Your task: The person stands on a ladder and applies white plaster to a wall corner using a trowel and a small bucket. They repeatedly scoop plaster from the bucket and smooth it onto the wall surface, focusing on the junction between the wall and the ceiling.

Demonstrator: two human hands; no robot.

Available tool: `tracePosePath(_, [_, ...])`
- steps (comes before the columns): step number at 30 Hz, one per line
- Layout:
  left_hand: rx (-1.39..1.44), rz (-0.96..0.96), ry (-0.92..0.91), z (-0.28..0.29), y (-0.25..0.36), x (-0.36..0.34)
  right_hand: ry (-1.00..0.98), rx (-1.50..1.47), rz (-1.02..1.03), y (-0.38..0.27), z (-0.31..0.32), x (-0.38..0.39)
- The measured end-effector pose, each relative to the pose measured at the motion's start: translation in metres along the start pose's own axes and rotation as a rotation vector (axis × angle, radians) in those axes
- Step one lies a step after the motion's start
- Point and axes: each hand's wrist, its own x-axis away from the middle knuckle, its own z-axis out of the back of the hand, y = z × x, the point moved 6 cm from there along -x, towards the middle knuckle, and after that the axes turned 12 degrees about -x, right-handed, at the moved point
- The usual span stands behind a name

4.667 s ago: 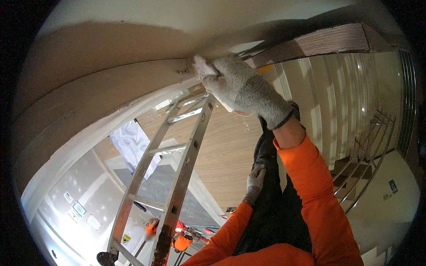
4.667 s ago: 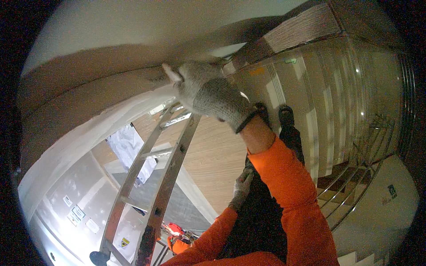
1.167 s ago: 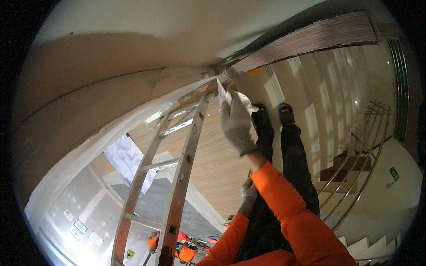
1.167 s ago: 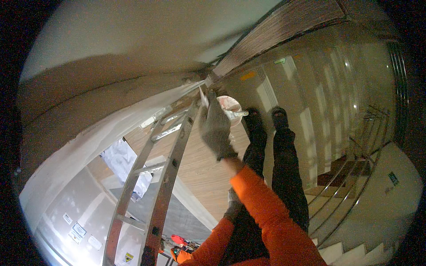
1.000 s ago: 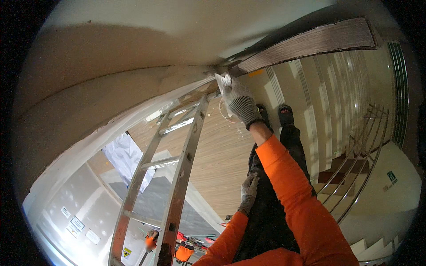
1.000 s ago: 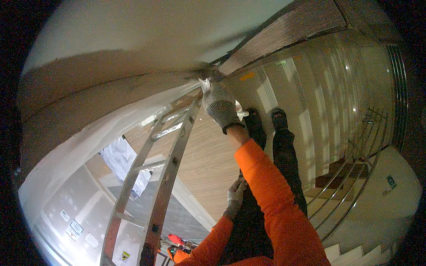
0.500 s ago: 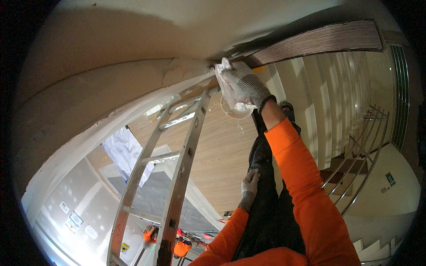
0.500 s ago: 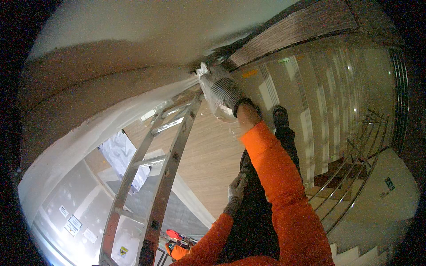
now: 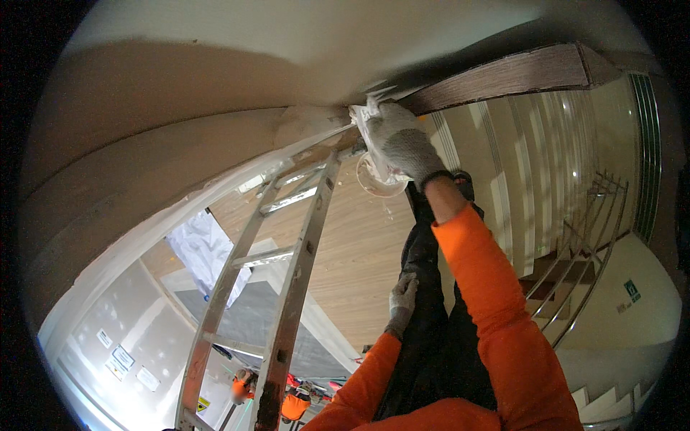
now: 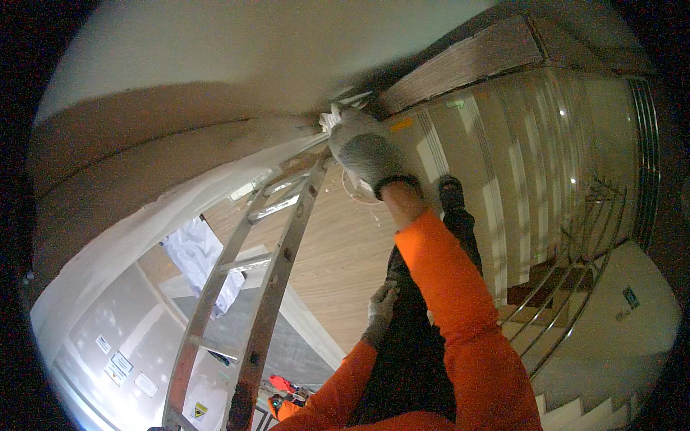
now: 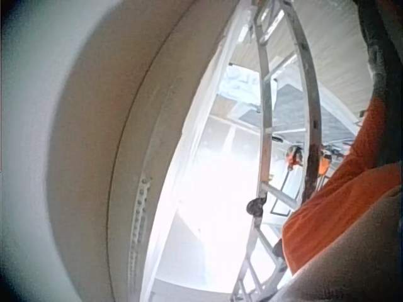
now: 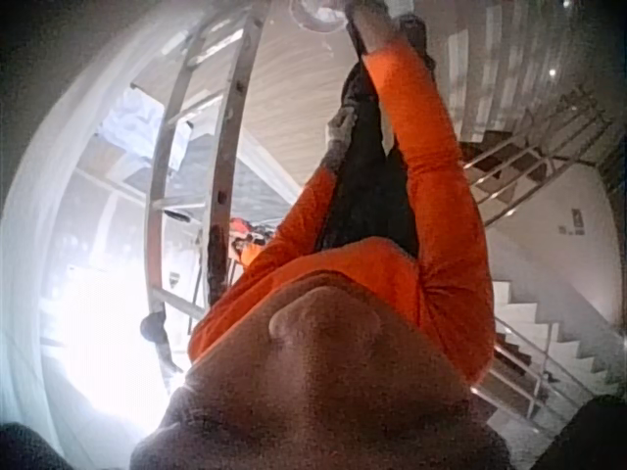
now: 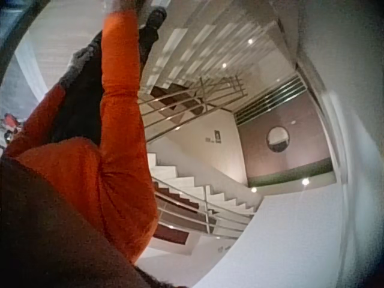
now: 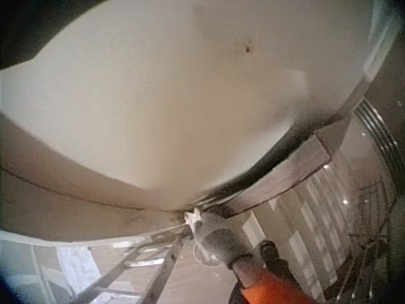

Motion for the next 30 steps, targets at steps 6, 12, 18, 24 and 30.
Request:
tracePosePath(6, [0.054,-0.007,-0.024,-0.007,-0.017,-0.012,-0.152,-0.116,-0.254,-0.003,-0.052,-0.034])
tracePosePath(12, [0.066,0.108,-0.054,-0.003,0.004,-0.001,-0.229,-0.587,-0.386,-0.023,-0.017,0.007])
tracePosePath(18, [-0.042,-0.02,-0.014,0.001,0.006,-0.004,0.122,-0.797,-0.568,0.009,-0.022,0.038])
tracePosePath(24, [-0.115,-0.004,-0.016,-0.001,0.001,-0.008,0.099,-0.472,-0.54,0.014,-0.051,-0.013])
tracePosePath(30, [-0.043,0.098,-0.027,0.006,0.035,0.005,0.079,-0.302,-0.398,0.02,-0.059,-0.055])
